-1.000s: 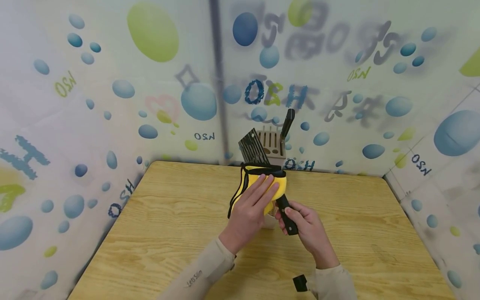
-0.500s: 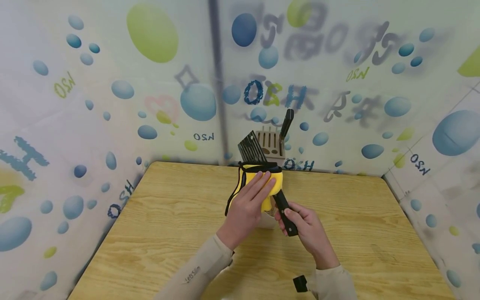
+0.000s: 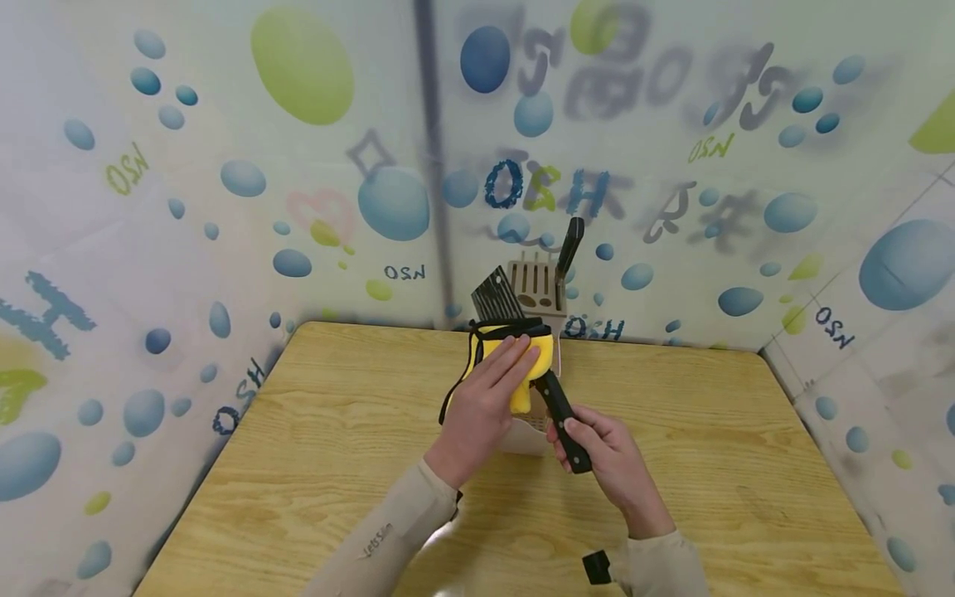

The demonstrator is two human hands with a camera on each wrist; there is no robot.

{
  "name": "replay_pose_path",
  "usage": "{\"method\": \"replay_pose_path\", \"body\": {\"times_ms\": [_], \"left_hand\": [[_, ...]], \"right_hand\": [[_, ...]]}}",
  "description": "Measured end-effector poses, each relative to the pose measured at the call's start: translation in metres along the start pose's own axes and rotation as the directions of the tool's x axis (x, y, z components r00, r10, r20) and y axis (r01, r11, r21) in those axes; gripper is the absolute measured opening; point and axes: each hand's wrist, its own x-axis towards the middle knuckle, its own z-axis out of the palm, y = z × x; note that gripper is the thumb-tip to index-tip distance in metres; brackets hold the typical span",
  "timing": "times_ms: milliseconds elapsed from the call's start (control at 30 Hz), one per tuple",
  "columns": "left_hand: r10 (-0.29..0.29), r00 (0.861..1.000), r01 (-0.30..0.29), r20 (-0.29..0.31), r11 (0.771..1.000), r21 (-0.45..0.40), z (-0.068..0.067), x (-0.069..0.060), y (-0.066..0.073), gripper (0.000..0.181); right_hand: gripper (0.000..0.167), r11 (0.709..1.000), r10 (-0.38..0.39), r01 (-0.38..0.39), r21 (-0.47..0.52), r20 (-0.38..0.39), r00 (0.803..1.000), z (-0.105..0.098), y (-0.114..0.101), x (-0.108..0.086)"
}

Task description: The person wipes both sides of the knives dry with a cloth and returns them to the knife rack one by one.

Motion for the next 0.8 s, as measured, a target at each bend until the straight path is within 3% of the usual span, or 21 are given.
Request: {"method": "replay_pose_path", "body": {"times_ms": [233, 500, 800], "left_hand": [[-0.024, 1.000, 0.024, -0.010, 1.000, 0.003, 0.000, 0.004, -0.010, 0.074], [-0.043, 0.996, 0.045, -0.083, 0.999, 0.024, 0.003, 0.004, -0.023, 0.066], [-0.113, 0.991, 0.115, -0.066, 0.993, 0.032, 0.003, 0.005, -0.033, 0.064]], "right_hand": [[0.036, 1.000, 0.002, -0.002, -0.003, 0.003, 1.000, -0.001, 0.002, -0.002], [0.039, 1.000, -0.009, 0.009, 0.006, 0.031, 0.999, -0.003, 0.001, -0.004], [0.040, 0.999, -0.034, 0.034, 0.010, 0.062, 0.997, -0.008, -0.001, -0.006]]}}
